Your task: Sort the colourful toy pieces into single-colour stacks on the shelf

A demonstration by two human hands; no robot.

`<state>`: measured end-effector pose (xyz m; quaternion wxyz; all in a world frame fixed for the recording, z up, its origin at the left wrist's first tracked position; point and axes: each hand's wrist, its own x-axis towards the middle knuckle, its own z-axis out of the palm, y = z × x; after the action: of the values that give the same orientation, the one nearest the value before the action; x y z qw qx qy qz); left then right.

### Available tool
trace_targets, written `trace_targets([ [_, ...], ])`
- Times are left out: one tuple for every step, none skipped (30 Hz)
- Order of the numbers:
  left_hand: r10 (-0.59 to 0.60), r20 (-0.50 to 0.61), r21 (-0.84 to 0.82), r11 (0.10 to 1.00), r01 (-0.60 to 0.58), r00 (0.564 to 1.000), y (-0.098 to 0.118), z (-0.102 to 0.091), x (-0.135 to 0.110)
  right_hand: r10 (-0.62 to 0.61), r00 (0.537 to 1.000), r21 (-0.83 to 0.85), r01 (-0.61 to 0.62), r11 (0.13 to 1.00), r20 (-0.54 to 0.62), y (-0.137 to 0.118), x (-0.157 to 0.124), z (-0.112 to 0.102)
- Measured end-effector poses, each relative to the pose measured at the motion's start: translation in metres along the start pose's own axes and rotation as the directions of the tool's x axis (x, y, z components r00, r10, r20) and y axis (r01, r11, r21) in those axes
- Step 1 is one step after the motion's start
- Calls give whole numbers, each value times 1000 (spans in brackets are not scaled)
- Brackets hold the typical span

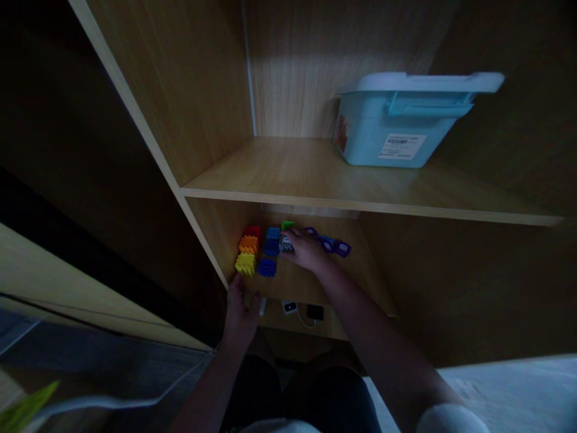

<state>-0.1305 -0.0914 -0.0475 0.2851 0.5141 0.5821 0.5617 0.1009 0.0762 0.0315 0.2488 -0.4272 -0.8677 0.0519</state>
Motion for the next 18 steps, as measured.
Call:
trace_targets([
  [-9,0,8,1000,9,1000,0,-1,0,20,999,0,-20,1000,40,-1,6,2],
  [-17,0,16,1000,17,1000,0,-1,0,39,997,0,-39,999,72,-1,11,3],
  [-22,0,20,1000,22,1000,1,-2,0,57,994,-3,-57,998,96,1,15,5],
  [-23,-2,19,1000,23,1000,2,-2,-1,74,991,-7,-73,997,114,3,17,6],
  [-21,-3,16,1000,21,1000,2,-2,-1,88,988,-13,-87,996,126,5,19,8],
  [-18,-2,12,1000,18,1000,3,-2,-1,100,986,-20,-98,995,136,7,19,9],
  [-18,-2,10,1000,18,1000,3,-2,-2,111,983,-27,-108,994,143,9,19,10],
  [-20,-5,11,1000,20,1000,4,-2,-2,125,981,-35,-121,992,152,10,18,12],
  [-21,-4,17,1000,21,1000,4,-2,-2,137,978,-42,-132,990,158,11,16,13],
  [-20,-3,25,999,20,1000,4,-2,-2,148,976,-49,-141,989,162,11,15,14],
  [-16,-5,33,999,17,1000,3,-2,-2,160,973,-54,-153,987,165,12,14,15],
  [-11,-6,39,999,11,1000,3,-2,-2,173,971,-53,-166,985,167,12,12,15],
  [-5,-5,43,999,5,1000,3,-2,-2,186,968,-45,-181,983,167,13,11,15],
  [1,-1,45,999,-1,1000,3,-2,-2,199,966,-29,-197,980,166,14,10,14],
  [4,3,48,999,-5,1000,3,-2,-2,212,964,-6,-214,977,164,15,9,13],
  [5,4,50,999,-6,1000,4,-3,-1,224,962,25,-231,973,159,17,8,11],
  [4,4,49,999,-4,1000,4,-3,-1,234,961,64,-246,967,150,19,8,9],
  [3,3,45,999,-3,1000,4,-3,-1,243,961,104,-258,961,134,22,7,6],
])
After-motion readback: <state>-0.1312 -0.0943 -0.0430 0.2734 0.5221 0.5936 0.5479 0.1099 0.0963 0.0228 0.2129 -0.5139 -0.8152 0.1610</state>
